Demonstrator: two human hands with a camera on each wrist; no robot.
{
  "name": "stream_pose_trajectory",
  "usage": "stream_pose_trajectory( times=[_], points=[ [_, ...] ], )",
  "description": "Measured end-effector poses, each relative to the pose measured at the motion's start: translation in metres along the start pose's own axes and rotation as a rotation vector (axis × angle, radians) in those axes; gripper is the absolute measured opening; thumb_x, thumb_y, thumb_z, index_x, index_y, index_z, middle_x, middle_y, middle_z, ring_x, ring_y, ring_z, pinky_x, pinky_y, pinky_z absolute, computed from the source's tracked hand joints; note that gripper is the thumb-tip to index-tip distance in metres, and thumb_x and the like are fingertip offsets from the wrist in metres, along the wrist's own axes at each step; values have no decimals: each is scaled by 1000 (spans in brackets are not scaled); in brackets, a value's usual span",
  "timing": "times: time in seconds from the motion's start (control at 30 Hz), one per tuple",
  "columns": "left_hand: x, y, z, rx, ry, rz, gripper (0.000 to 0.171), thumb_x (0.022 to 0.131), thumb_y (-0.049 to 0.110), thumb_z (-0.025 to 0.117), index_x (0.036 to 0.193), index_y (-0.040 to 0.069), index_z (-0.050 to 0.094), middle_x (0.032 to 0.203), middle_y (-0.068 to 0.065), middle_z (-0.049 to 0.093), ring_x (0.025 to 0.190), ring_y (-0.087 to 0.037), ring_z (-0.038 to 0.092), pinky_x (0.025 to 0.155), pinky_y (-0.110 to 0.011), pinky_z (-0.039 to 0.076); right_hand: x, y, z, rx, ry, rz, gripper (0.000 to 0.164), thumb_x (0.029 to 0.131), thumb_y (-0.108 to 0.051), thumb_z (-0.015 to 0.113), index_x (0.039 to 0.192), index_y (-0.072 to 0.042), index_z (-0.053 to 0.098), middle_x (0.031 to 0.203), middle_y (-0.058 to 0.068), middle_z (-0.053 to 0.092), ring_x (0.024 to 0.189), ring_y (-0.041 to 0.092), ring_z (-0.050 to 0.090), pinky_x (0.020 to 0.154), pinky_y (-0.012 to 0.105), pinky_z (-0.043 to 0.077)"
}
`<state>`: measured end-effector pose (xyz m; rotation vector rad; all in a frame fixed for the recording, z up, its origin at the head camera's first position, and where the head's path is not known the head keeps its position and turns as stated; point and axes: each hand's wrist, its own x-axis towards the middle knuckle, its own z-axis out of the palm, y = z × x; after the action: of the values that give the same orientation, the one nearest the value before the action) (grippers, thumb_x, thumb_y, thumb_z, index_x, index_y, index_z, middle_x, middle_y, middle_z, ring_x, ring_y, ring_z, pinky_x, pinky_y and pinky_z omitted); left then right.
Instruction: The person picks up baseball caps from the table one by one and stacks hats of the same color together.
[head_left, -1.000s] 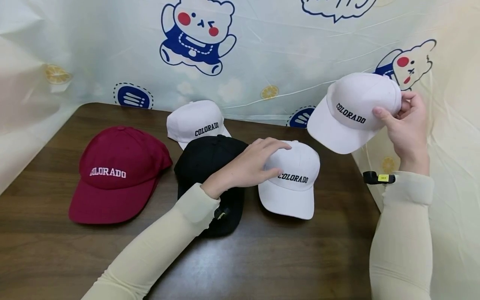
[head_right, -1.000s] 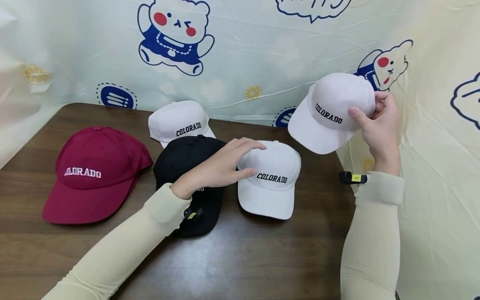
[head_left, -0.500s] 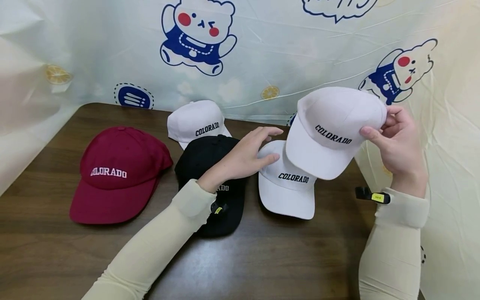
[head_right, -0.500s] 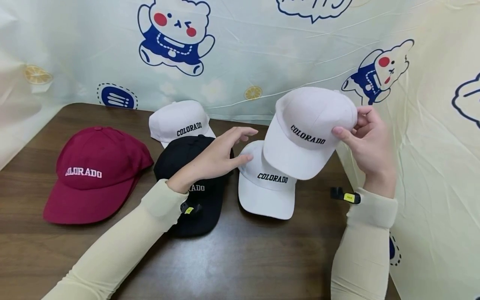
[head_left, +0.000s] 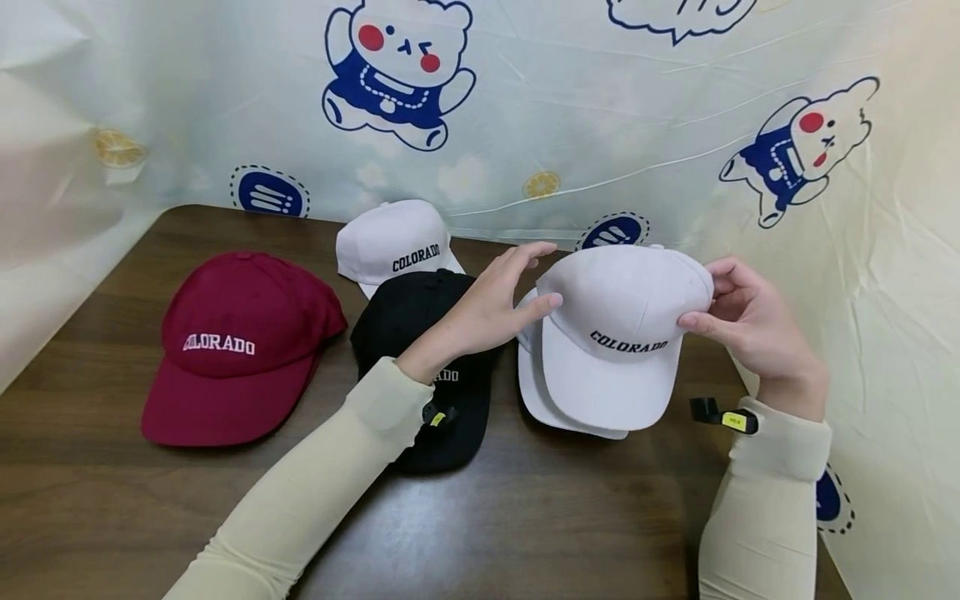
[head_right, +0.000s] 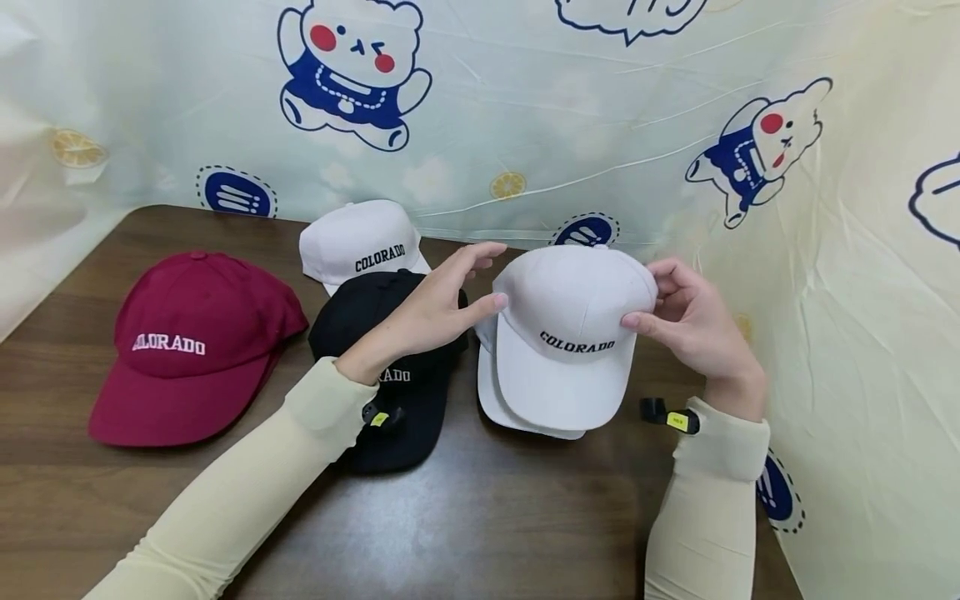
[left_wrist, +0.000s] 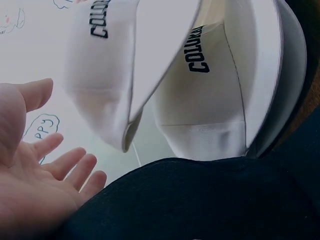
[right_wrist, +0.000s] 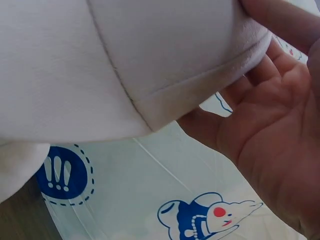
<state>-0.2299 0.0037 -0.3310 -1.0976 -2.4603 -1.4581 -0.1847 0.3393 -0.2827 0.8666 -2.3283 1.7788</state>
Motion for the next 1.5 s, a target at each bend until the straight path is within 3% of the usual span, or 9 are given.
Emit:
stream_pose_trajectory(
  times=[0.2,0.43,0.6,0.7,0.93,1.23,1.5],
  points=[
    [1,1,2,-148,-65,0,59,95,44,56,144,18,35,139,5,44,125,-6,38,104,-30,33,-2,-5,3,7,-79,16,48,69,29,64,112,14,46,96,21,63,79,28,63,72,28,54],
    [-8,36,-12,-315,-138,-59,43,97,21,59,135,6,45,129,-5,51,111,-16,48,97,-32,41,-1,-5,5,-13,-129,43,49,71,28,64,114,12,47,96,21,63,79,27,63,72,28,54],
    [-8,33,-7,-436,-160,-103,35,96,17,60,128,7,50,118,-6,54,101,-19,51,86,-31,45,-3,-6,4,-29,-158,69,50,72,27,64,116,10,46,98,21,63,82,28,62,72,28,54],
    [-6,23,-1,-532,-164,-128,30,97,16,59,124,6,51,112,-8,56,96,-20,53,83,-33,45,-4,-6,2,-44,-191,85,52,72,26,65,118,9,46,100,22,61,84,29,60,72,29,54],
    [-1,6,10,-662,-140,-167,26,98,19,56,122,10,53,114,-7,58,102,-19,53,87,-34,43,-3,-3,1,-120,-243,154,62,73,21,69,126,1,45,106,22,58,89,31,57,72,31,54],
    [-1,1,21,-701,-54,-305,30,96,23,60,123,11,54,113,-7,58,103,-18,53,90,-32,42,0,11,-3,-173,-235,261,59,78,13,69,128,-5,44,108,18,54,94,29,53,72,30,54],
    [-2,0,31,-577,-16,-346,29,97,25,58,124,15,52,118,0,56,112,-11,48,96,-35,41,2,34,-10,-156,-253,283,54,82,8,68,128,-6,44,108,18,54,94,30,53,73,31,54]
  ],
)
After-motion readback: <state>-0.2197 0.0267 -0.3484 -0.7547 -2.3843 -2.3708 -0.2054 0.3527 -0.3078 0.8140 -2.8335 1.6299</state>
